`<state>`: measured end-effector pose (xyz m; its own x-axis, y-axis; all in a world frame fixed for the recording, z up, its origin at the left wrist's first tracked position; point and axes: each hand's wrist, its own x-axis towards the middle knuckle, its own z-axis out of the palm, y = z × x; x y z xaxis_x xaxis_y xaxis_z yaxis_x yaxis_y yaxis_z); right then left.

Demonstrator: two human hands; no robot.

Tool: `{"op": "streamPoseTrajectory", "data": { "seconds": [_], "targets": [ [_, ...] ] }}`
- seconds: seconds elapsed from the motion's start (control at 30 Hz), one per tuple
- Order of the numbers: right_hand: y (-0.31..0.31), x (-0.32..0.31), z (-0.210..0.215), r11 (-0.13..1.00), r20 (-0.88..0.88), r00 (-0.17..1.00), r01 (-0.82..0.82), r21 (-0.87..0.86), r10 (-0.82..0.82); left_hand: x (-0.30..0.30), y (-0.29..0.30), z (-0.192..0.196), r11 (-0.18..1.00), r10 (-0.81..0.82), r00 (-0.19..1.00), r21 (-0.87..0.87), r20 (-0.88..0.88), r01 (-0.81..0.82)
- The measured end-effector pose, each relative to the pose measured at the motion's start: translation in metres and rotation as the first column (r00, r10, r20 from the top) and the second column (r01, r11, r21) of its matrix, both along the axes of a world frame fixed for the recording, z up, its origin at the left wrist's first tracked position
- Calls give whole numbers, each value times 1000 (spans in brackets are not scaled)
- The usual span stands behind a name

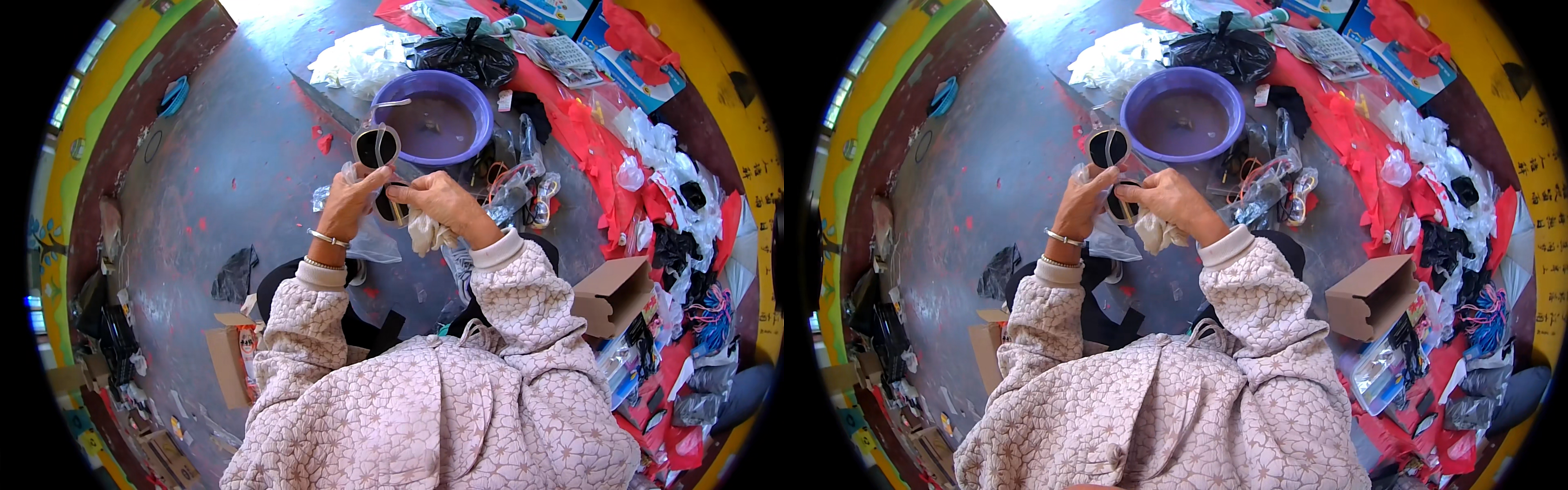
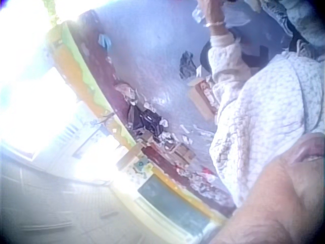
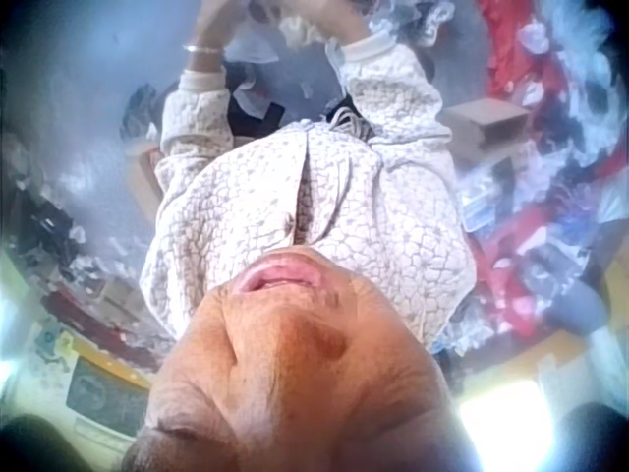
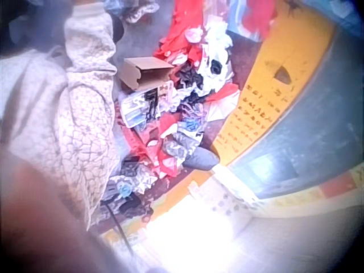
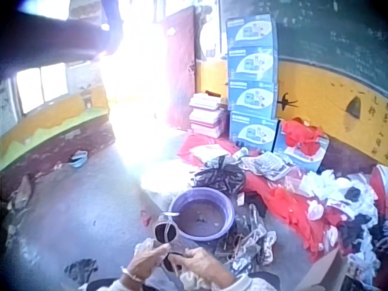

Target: The person sits on the floor and wipes a pair of sunglasses with a white cloth. They remove the sunglasses from a plastic bag, wipe the lenses and frame, and then place them back into the bag.

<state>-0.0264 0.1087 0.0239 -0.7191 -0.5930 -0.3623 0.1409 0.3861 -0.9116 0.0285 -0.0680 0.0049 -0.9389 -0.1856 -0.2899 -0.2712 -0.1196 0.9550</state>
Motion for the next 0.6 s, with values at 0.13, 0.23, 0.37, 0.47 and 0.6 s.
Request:
{"op": "streamPoseTrajectory", "data": {
  "seconds": [0.13,0.23,0.37,0.47,0.6],
  "targets": [
    [7,-12,-5,999,-116,993,-18,31,21,0,4,3,992,68,997,108,-42,-63],
    [17,-25,2,903,-158,935,248,-350,-318,1,1,0,996,58,998,68,25,-59],
    [37,-46,33,682,330,927,360,-637,-180,4,14,9,991,-113,994,-76,-9,112],
    [35,-45,38,750,305,950,252,-612,-70,4,19,10,972,-162,986,-182,-48,151],
    [35,-40,37,880,189,980,143,-452,-63,5,20,5,981,-174,985,-85,-13,173]
  ]
}}
